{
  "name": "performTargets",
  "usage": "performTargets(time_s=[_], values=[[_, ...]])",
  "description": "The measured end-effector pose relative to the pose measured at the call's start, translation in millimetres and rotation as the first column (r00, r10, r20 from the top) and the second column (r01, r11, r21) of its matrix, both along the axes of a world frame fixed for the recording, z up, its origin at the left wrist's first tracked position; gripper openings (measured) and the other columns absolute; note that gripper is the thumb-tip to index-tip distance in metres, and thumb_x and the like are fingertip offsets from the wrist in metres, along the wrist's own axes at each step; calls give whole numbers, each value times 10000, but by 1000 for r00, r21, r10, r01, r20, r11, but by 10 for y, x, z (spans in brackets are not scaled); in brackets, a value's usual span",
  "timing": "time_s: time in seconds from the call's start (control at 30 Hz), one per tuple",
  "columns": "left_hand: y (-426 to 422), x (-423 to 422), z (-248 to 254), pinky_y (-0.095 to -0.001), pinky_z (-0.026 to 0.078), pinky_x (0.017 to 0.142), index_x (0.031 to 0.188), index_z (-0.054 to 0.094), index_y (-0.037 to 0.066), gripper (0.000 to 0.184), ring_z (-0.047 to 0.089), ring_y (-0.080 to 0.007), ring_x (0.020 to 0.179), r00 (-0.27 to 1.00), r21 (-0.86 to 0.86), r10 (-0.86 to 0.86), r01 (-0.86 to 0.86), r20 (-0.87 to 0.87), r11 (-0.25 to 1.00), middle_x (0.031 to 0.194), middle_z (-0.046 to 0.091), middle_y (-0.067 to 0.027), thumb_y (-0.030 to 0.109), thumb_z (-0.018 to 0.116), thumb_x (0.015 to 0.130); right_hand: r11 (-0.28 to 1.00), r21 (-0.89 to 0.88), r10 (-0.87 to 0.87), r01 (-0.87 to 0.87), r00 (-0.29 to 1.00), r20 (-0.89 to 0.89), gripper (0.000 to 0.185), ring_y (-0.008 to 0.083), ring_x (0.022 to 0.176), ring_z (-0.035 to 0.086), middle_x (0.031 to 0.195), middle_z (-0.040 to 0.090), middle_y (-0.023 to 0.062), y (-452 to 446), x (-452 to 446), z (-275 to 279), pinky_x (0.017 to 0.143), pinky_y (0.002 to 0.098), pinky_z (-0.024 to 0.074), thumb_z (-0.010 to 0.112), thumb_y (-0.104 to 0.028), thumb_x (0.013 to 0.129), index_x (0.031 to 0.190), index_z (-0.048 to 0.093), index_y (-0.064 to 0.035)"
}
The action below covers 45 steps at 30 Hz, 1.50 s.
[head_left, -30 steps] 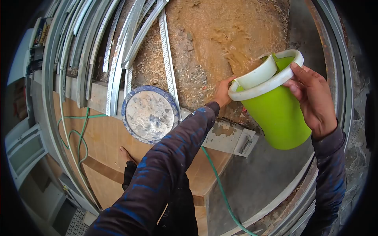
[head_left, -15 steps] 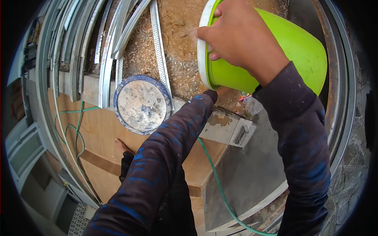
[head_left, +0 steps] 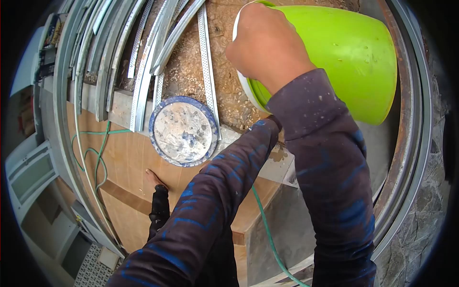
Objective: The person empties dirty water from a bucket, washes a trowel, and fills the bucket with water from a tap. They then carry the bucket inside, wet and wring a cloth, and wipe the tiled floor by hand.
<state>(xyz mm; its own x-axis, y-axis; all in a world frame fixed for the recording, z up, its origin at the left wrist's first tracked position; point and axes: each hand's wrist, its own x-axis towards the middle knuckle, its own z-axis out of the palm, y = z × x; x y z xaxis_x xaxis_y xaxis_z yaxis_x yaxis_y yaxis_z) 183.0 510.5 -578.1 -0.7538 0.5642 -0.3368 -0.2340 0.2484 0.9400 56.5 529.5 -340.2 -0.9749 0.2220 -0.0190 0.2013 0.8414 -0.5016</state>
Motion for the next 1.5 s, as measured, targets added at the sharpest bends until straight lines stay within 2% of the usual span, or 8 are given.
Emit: performTargets(time_s=[0.07, 0.37, 0.47, 0.6, 0.93, 1.1, 1.17, 1.5], values=[[22, -50, 31, -435, 488, 926, 1276, 589, 35, 444, 591, -431, 1116, 999, 11, 12, -12, 30, 1000, 1198, 600, -278, 106, 617, 838, 996, -73, -26, 47, 964, 265, 280, 370, 683, 690, 800, 681, 236, 166, -53, 194, 655, 418, 567, 703, -114, 724, 868, 619, 110], [-170, -84, 88, -432, 487, 933, 1284, 584, 34, 439, 575, -433, 1149, 965, 44, 53, -66, 257, 997, 1266, 571, -286, 67, 598, 846, 683, -504, -390, 528, 848, 360, 354, 79, 620, 625, 703, 620, 5, 423, 800, 766, 551, 205, 513, 685, -45, 837, 1141, 533, 53], [-300, 24, 289, -431, 487, 936, 1286, 583, 34, 439, 570, -434, 1160, 965, 10, 142, -148, 222, 989, 1289, 561, -289, 54, 592, 848, 578, -533, -549, 618, 778, 307, 336, 65, 675, 613, 804, 663, 30, 405, 1321, 958, 613, 195, 498, 672, -18, 844, 1141, 521, 23], [-648, 142, 779, -426, 479, 981, 1338, 573, 66, 562, 559, -424, 1189, 950, -154, 60, -112, -308, 982, 1316, 551, -276, -89, 549, 799, 487, -486, -720, 726, 648, 247, 319, 38, 731, 578, 863, 670, 24, 457, 1987, 1056, 678, 177, 435, 751, -36, 851, 1076, 526, -26], [-1206, -247, 1421, -363, 512, 888, 1229, 627, 43, 353, 639, -301, 1053, 964, -157, -193, 166, -182, 974, 1222, 615, -212, -4, 572, 883, 341, -602, -815, 722, 546, 194, 267, 26, 720, 575, 831, 659, 3, 342, 2714, 1193, 670, 177, 427, 624, 55, 834, 1070, 527, -24], [-708, -406, 1383, -344, 508, 871, 1376, 485, 37, 493, 637, -224, 1035, 952, -86, -212, 236, 221, 968, 1235, 619, -192, 208, 647, 944, 332, -617, -787, 714, 570, 237, 309, 53, 765, 615, 899, 684, 46, 218, 2736, 1372, 704, 196, 463, 630, 51, 820, 1101, 515, -3], [-598, -342, 845, -369, 508, 893, 1390, 454, 32, 563, 641, -288, 1041, 926, -227, -343, 303, -161, 926, 1274, 589, -236, 206, 676, 903, 344, -630, -760, 696, 601, 247, 314, 73, 807, 635, 923, 694, 79, 105, 2669, 1465, 732, 208, 479, 624, 60, 814, 1103, 512, 10], [-663, -411, 1008, -378, 532, 738, 961, 695, -4, 102, 681, -304, 767, 931, -142, -362, 352, -45, 925, 828, 703, -180, 37, 678, 868, 249, -625, -809, 740, 514, 286, 327, 82, 766, 641, 907, 697, 95, -3, 2483, 1455, 695, 213, 500, 622, 93, 804, 1103, 507, 27]])
